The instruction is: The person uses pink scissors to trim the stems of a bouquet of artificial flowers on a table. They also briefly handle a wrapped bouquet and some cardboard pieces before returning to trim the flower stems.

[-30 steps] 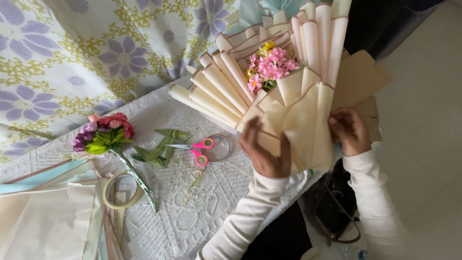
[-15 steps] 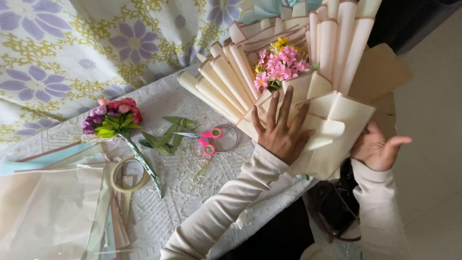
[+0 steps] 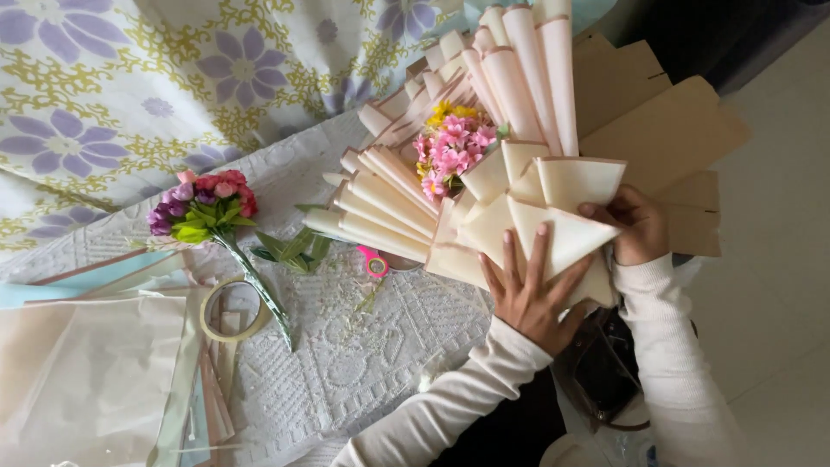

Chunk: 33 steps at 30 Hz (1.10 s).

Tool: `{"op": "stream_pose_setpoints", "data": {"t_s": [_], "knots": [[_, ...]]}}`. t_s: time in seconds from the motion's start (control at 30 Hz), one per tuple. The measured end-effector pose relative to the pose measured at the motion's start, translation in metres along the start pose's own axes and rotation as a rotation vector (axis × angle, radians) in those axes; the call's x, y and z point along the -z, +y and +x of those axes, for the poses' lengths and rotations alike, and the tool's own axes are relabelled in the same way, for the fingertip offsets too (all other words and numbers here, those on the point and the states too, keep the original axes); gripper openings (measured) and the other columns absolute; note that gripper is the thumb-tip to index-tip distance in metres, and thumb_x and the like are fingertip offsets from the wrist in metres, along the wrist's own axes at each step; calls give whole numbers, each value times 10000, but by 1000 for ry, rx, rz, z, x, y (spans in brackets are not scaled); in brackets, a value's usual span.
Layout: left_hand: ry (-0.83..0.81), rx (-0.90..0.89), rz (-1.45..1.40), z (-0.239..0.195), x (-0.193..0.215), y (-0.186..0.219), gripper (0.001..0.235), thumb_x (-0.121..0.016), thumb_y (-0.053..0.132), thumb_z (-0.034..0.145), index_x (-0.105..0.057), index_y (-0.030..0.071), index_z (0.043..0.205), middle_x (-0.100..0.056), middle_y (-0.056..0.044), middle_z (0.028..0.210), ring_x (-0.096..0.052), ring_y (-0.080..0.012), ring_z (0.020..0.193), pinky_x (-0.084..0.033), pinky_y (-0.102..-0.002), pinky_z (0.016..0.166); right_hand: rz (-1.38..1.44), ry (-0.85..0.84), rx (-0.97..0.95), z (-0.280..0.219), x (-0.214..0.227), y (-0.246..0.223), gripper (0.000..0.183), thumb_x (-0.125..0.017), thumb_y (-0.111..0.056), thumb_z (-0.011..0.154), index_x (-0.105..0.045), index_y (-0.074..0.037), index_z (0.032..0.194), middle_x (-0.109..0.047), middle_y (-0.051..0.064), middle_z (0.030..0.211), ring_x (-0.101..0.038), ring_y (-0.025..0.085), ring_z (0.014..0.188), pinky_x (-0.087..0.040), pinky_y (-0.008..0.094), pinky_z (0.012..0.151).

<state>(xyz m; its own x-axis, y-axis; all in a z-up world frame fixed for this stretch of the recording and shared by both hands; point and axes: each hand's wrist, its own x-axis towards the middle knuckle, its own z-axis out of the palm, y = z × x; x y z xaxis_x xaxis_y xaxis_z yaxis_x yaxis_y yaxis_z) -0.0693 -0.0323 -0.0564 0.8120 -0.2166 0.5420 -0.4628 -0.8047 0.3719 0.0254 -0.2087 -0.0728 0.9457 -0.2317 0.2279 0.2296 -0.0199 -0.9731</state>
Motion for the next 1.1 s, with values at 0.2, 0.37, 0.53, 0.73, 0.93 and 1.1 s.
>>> {"op": "stream_pose_setpoints", "data": {"t_s": [0.2,0.37,0.53,0.73,0.93,1.1], "knots": [[-52,110,-143,16,12,-4,765,-542,747,819,-466,427,1509,-149,-189,1728,-41,-605,1547,-49,-816,1118,10,-118,-210,3,71,46,246,-683,-293,1040,-699,-58,1111,-626,47,818,-611,147,725,-528,334,684],[4,120,-130,12,-2,-6,712,-507,724,870,-486,399,1504,-153,-220,1709,-26,-602,1537,-9,-804,1113,53,-181,-233,-27,71,16,174,-719,-128,944,-722,-11,1073,-651,56,833,-624,137,738,-543,335,705],[20,131,-127,11,-8,-6,697,-552,693,872,-502,385,1496,-124,-233,1704,22,-594,1535,38,-800,1109,122,-236,-185,-29,68,33,134,-704,-38,937,-714,26,1054,-635,86,810,-621,149,749,-548,352,724],[14,161,-202,14,1,-14,745,-483,692,903,-394,353,1560,-69,-264,1691,44,-558,1548,-10,-773,1133,-52,1,-377,-34,6,-27,76,-758,-117,909,-749,-64,964,-623,35,817,-576,140,784,-547,317,745],[77,315,-350,30,6,-34,936,-540,750,822,-338,250,1586,-97,-401,1611,0,-557,1539,-102,-747,1126,-211,36,-354,-31,1,-14,115,-820,-117,862,-773,-77,960,-680,117,803,-637,194,764,-566,347,697],[45,318,-348,30,11,-35,968,-585,724,793,-326,229,1584,-108,-452,1576,22,-573,1533,-175,-755,1103,-300,7,-244,-34,13,18,376,-807,-14,746,-697,-108,1093,-650,56,860,-625,164,823,-539,338,834]]}}
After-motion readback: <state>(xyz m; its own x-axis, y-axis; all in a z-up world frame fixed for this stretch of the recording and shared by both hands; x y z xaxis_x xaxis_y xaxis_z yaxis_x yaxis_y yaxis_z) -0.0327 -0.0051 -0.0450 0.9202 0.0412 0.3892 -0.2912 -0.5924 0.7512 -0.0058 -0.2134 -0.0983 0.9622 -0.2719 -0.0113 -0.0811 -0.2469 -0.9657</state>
